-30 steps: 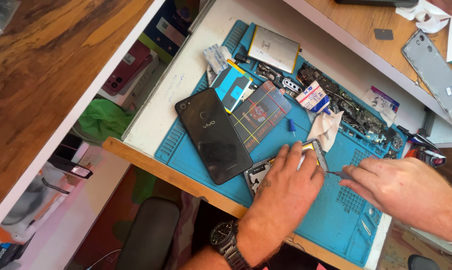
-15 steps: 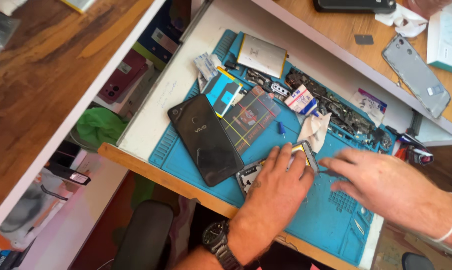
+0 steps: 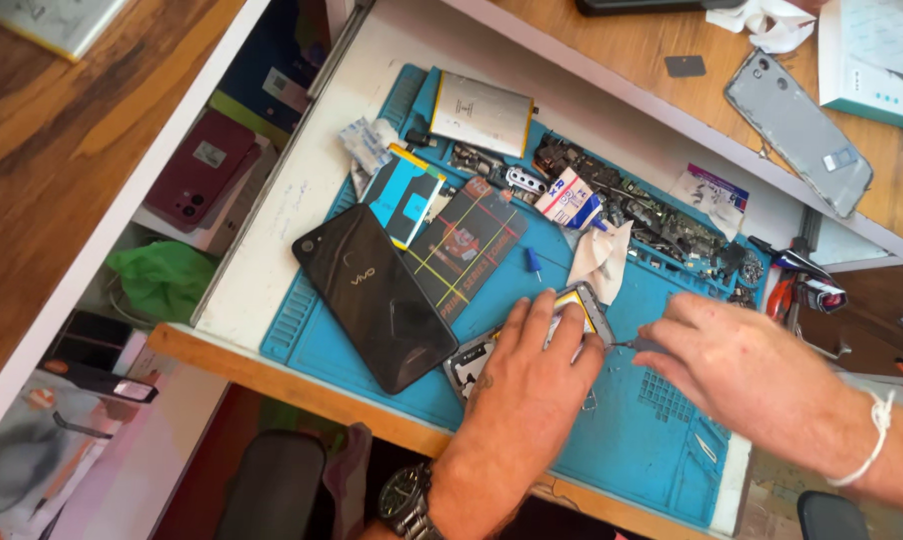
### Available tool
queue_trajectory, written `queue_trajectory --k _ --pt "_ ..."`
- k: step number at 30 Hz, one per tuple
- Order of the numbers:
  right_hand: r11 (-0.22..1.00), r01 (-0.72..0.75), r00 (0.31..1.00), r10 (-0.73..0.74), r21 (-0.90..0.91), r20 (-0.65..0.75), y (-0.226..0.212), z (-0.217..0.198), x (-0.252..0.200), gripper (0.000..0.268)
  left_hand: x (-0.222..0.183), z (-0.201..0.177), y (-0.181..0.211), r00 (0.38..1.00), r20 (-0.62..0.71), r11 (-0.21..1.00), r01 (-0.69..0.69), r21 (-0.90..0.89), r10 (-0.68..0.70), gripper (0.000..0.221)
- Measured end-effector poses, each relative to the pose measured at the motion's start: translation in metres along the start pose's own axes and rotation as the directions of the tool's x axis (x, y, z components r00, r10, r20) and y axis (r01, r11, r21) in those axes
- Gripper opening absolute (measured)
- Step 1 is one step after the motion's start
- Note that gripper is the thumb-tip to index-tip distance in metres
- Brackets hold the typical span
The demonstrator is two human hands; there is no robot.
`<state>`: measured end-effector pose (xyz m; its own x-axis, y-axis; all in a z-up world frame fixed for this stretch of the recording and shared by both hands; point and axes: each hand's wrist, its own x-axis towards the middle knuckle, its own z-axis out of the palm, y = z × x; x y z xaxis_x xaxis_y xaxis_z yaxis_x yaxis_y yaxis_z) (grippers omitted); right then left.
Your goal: The person is repairing a mobile phone by hand and using a screwdriver to unscrew components from the internal chassis while an assistant's hands stabilize the device on a repair mat.
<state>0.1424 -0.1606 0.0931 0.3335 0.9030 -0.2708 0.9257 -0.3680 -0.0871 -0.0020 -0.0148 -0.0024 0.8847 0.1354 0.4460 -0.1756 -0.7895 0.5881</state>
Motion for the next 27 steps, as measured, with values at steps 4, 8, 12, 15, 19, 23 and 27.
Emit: queue_trajectory --k 4,8,12,15,19,23,27 --pt "0.999 -0.011 1.0 0.011 -0.034 -0.007 -0.006 0.002 0.0 0.028 0.0 0.002 0.002 1.0 0.026 1.0 0.004 -0.011 -0.003 0.032" --pt "0.995 -0.043 0.999 0.045 -0.094 0.011 -0.005 0.006 0.002 0.026 0.002 0.0 0.0 1.0 0.022 1.0 0.001 0.01 -0.001 0.034" --pt "0.967 -0.09 0.992 0.11 -0.24 0.069 0.002 0.014 -0.001 0.026 0.0 0.0 0.0 0.999 0.033 1.0 0.001 -0.001 -0.001 0.035" --pt "0.954 -0.153 0.973 0.191 -0.257 0.132 0.0 0.017 -0.004 0.033 0.0 -0.001 0.001 0.999 0.033 1.0 -0.005 0.008 0.005 0.034" --pt "0.962 -0.096 0.962 0.156 -0.257 0.225 0.003 0.014 -0.001 0.039 0.001 -0.001 0.002 1.0 0.016 0.998 -0.004 0.061 0.003 0.034" --pt "0.984 -0.112 0.965 0.142 -0.141 0.219 0.004 0.013 -0.004 0.033 -0.001 -0.001 0.001 1.0 0.03 1.0 -0.009 0.027 0.008 0.034" --pt "0.987 -0.055 0.977 0.083 -0.148 0.196 0.004 0.015 -0.005 0.029 0.0 -0.001 0.001 1.0 0.024 0.999 -0.008 0.037 0.007 0.035"
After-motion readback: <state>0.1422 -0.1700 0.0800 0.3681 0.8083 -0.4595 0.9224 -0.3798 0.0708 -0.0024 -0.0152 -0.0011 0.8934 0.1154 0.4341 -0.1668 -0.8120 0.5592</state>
